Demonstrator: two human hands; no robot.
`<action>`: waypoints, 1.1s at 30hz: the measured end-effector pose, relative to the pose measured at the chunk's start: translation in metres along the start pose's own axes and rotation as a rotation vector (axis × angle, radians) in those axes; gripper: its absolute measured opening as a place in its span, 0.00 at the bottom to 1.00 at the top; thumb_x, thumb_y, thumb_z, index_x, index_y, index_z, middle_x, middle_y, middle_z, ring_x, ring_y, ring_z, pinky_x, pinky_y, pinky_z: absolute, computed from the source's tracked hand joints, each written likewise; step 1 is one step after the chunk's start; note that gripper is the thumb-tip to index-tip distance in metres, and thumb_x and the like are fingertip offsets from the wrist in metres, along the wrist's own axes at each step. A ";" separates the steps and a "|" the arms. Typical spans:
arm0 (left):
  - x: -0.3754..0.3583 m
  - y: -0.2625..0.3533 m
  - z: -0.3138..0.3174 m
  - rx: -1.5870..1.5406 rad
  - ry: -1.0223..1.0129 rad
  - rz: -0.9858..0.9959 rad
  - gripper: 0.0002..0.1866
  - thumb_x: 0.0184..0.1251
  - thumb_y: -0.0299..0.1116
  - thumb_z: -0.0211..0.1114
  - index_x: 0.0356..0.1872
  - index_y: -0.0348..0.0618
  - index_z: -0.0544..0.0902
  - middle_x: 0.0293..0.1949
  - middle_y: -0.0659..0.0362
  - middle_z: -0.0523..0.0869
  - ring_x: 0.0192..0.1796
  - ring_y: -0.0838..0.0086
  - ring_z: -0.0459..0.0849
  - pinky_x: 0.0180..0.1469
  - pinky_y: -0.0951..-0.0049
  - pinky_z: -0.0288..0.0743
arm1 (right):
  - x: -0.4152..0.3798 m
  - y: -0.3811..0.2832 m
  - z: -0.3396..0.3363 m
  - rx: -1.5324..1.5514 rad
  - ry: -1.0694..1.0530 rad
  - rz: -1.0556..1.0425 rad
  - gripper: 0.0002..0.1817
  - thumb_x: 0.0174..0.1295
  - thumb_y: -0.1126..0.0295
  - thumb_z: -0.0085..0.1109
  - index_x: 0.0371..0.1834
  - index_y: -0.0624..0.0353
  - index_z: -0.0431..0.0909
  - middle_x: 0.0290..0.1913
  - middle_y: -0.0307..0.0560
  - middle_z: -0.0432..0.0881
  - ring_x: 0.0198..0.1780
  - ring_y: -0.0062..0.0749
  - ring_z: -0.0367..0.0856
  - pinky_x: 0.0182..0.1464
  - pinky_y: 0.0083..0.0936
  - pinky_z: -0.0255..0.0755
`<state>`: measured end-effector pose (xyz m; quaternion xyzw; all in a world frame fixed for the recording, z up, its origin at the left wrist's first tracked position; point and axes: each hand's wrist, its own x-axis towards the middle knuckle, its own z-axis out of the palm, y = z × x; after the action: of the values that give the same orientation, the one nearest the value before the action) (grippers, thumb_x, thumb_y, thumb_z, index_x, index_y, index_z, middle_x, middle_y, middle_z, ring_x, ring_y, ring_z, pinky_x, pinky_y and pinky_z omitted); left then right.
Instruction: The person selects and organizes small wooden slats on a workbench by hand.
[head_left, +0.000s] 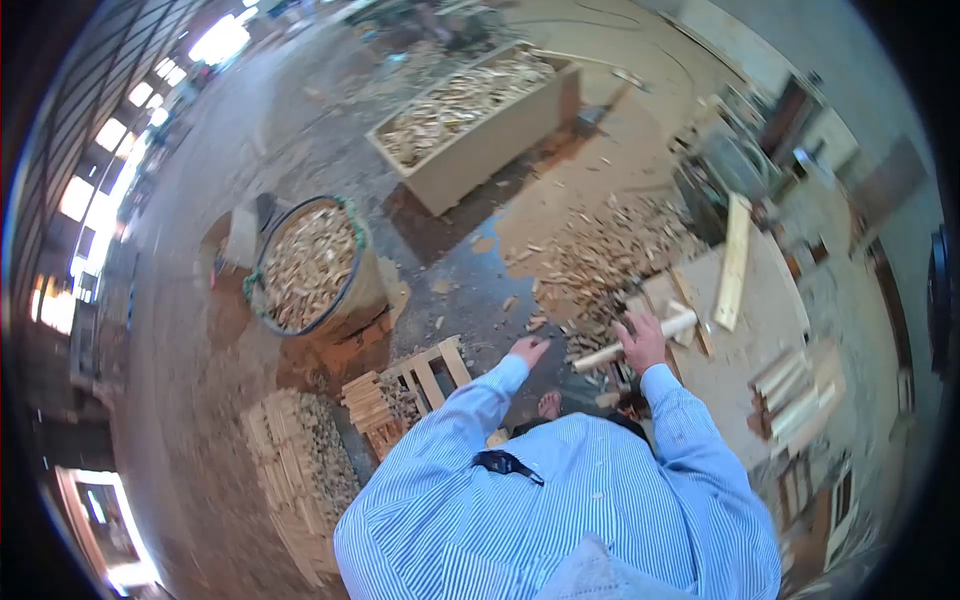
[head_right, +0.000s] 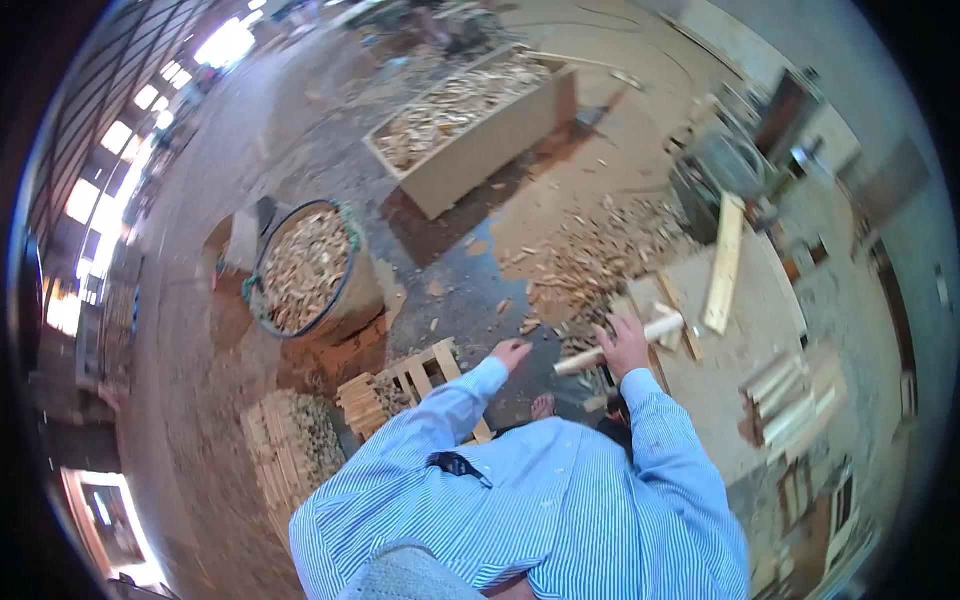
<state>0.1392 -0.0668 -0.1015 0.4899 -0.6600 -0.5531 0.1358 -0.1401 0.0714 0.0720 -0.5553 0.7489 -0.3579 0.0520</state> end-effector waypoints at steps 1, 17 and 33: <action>-0.027 -0.008 -0.002 0.161 -0.067 -0.103 0.23 0.71 0.51 0.68 0.51 0.41 0.88 0.31 0.58 0.86 0.26 0.74 0.80 0.28 0.70 0.75 | -0.012 0.001 -0.012 0.002 0.046 0.043 0.21 0.65 0.56 0.69 0.52 0.61 0.85 0.49 0.57 0.84 0.54 0.54 0.80 0.60 0.46 0.74; 0.006 -0.002 -0.033 -0.640 -0.334 -0.484 0.22 0.75 0.48 0.66 0.52 0.36 0.79 0.31 0.58 0.80 0.30 0.68 0.82 0.27 0.70 0.75 | -0.141 0.170 -0.218 -0.735 0.336 0.792 0.25 0.65 0.56 0.66 0.58 0.61 0.81 0.61 0.52 0.77 0.67 0.49 0.71 0.65 0.47 0.67; -0.003 0.241 0.184 0.705 -0.139 0.360 0.23 0.79 0.51 0.56 0.51 0.37 0.78 0.44 0.40 0.87 0.47 0.43 0.87 0.50 0.49 0.79 | -0.057 0.246 -0.173 -0.473 0.322 0.667 0.21 0.64 0.63 0.63 0.58 0.61 0.79 0.49 0.56 0.83 0.55 0.51 0.79 0.61 0.46 0.71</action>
<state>-0.1117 0.0226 0.0434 0.3446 -0.8921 -0.2921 0.0092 -0.3960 0.2351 0.0354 -0.2168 0.9471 -0.2223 -0.0812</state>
